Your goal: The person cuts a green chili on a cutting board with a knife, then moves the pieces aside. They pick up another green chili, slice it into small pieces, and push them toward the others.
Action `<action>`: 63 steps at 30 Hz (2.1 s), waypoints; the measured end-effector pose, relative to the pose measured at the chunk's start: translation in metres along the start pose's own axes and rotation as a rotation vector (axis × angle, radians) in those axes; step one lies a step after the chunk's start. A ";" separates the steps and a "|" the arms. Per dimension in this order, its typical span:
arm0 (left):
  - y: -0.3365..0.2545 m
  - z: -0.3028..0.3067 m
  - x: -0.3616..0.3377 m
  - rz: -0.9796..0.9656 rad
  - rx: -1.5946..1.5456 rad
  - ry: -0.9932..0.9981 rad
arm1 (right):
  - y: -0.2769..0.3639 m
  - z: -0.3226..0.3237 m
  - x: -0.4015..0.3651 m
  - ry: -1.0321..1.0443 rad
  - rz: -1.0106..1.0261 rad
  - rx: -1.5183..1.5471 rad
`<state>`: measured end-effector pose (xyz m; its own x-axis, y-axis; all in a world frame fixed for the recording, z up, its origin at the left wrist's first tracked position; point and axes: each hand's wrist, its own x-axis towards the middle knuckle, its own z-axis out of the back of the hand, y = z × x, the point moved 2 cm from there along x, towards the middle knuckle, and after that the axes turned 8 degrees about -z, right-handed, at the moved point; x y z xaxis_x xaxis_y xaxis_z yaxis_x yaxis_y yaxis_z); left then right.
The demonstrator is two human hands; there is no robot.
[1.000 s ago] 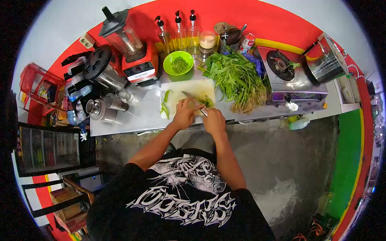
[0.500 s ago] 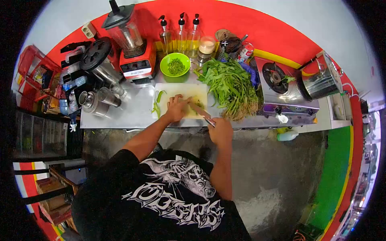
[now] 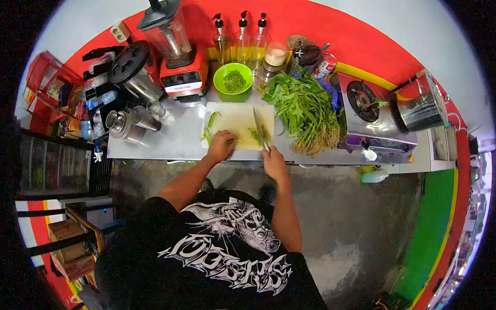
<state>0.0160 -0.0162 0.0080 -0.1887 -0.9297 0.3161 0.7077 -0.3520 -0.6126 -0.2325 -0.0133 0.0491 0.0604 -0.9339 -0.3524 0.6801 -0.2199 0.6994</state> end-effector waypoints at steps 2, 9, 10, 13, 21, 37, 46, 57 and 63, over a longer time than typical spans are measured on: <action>0.004 -0.008 0.005 0.022 -0.002 -0.060 | -0.004 -0.016 0.012 0.146 -0.114 0.152; 0.009 -0.013 0.019 0.014 0.042 -0.059 | 0.040 -0.043 0.011 -0.068 0.018 -0.306; 0.010 -0.014 0.019 0.008 0.039 -0.056 | 0.046 -0.047 0.008 -0.050 -0.012 -0.370; 0.008 -0.015 0.018 0.048 0.040 -0.041 | 0.056 -0.061 0.000 -0.099 0.025 -0.455; 0.003 -0.011 0.021 0.096 -0.003 0.002 | 0.050 -0.083 -0.005 -0.088 -0.005 -0.656; 0.022 -0.024 0.013 0.077 -0.140 -0.055 | 0.051 -0.085 0.007 0.063 -0.063 -0.574; 0.016 -0.019 0.014 0.102 -0.109 -0.030 | 0.049 -0.089 0.015 0.105 -0.089 -0.568; 0.019 -0.020 0.015 0.062 -0.168 -0.065 | 0.061 -0.079 0.010 0.197 -0.107 -0.513; 0.017 -0.016 0.015 0.087 -0.177 -0.037 | 0.052 -0.089 0.009 0.192 -0.108 -0.460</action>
<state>0.0147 -0.0380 -0.0095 -0.1046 -0.9542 0.2804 0.5890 -0.2867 -0.7556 -0.1315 -0.0077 0.0271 0.0756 -0.8347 -0.5455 0.9385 -0.1253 0.3218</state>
